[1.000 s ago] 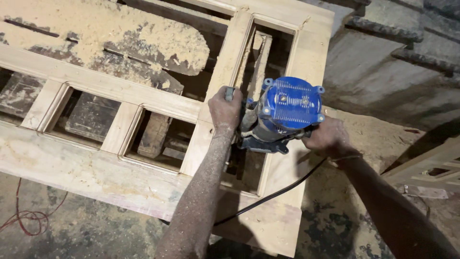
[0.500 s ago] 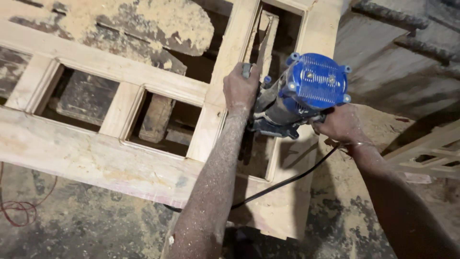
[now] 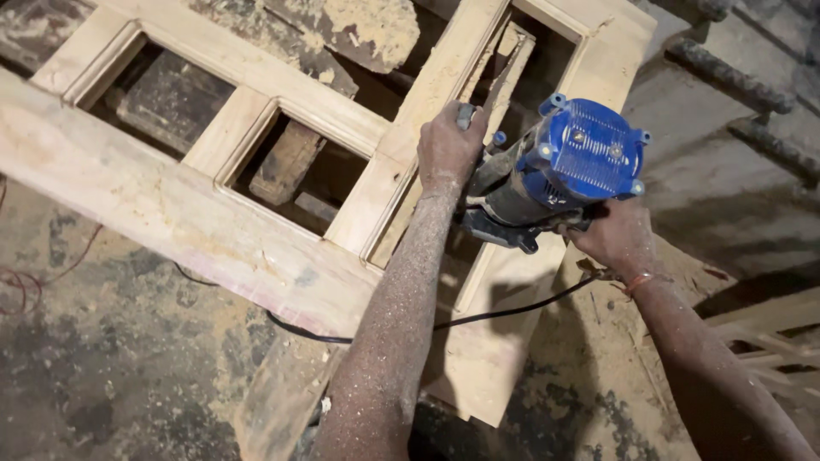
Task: The person uses a handheld electric router to shape the edges of a wooden door frame. They guide the tool along the frame's perimeter, creating a decorative profile while sawdust accumulates on the surface.
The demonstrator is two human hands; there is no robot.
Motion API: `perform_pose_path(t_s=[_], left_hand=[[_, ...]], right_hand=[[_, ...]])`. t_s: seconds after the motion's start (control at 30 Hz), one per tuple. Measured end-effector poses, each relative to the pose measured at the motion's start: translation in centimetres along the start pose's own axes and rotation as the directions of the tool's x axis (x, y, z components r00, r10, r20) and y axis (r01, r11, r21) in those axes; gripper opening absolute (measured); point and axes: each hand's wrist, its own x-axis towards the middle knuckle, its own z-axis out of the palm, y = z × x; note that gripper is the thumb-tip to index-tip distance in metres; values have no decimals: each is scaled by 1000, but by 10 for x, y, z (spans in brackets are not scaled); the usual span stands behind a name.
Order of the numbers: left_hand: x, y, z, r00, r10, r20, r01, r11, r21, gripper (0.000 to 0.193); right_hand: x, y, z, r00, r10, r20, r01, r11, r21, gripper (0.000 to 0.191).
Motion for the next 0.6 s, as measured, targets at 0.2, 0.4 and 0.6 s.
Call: perform_pose_path(t_s=[0.2, 0.4, 0.6], left_hand=[[-6, 4, -1, 999, -39, -5, 39, 999, -21, 40], [-11, 8, 1, 999, -43, -28, 42, 999, -26, 40], [-15, 9, 2, 998, -47, -43, 47, 999, 5, 40]], right_hand=[[4, 3, -6, 996, -56, 63, 56, 998, -12, 49], [2, 11, -6, 992, 21, 127, -7, 994, -113, 47], [5, 13, -6, 973, 84, 217, -38, 977, -209, 52]])
